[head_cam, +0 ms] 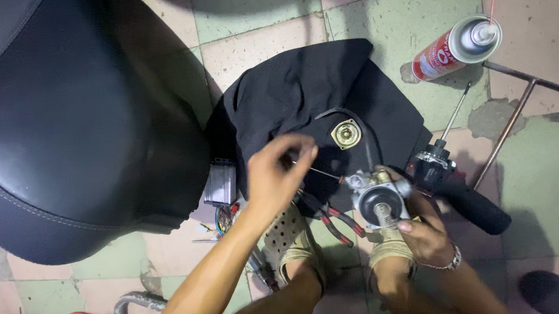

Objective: The person disassembles, cleans, and reassembles a motorcycle carburetor. They use a spray can to clean internal parts, a screwdriver and pliers to manipulate components, and a power drill to tighten screws. The person also attaches a fuel hose and reattaches the float bowl.

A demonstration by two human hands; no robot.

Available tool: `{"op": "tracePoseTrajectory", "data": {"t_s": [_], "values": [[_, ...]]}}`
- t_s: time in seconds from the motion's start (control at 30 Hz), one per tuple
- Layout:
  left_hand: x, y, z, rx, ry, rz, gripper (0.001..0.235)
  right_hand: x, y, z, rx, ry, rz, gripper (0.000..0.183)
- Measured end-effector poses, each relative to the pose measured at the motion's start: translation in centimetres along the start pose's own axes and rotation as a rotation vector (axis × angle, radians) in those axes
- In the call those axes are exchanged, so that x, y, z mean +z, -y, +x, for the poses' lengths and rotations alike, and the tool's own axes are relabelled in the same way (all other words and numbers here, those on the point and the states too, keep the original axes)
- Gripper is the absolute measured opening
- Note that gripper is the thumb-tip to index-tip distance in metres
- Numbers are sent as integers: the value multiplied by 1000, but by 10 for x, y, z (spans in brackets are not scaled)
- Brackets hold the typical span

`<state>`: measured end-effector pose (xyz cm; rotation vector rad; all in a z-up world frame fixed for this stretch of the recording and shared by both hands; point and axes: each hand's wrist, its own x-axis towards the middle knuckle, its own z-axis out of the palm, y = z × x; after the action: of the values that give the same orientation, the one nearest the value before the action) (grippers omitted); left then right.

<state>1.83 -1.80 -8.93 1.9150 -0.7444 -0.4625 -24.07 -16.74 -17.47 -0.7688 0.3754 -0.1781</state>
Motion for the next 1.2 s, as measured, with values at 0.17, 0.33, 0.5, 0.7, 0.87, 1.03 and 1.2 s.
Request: {"op": "tracePoseTrajectory", "data": {"t_s": [0.17,0.33,0.5,0.7,0.87,1.03,1.2], "values": [[77,86,37,-62,79,228,19,-43,-18,-17,-116,-83,-263,77],[113,122,43,-241,122,356,24,-52,-18,-14,-258,-90,-473,58],[90,126,29,-300,67,118,22,-42,-8,-17,19,-177,48,86],[48,137,-10,542,130,800,21,-57,-18,-15,-2,-205,134,79],[52,138,-14,284,34,573,29,-45,-12,-12,-1,-227,79,80],[60,130,14,273,24,582,46,-53,-15,-14,61,-256,81,79],[51,150,10,123,-72,181,44,-44,-7,-11,47,-323,-4,79]]}}
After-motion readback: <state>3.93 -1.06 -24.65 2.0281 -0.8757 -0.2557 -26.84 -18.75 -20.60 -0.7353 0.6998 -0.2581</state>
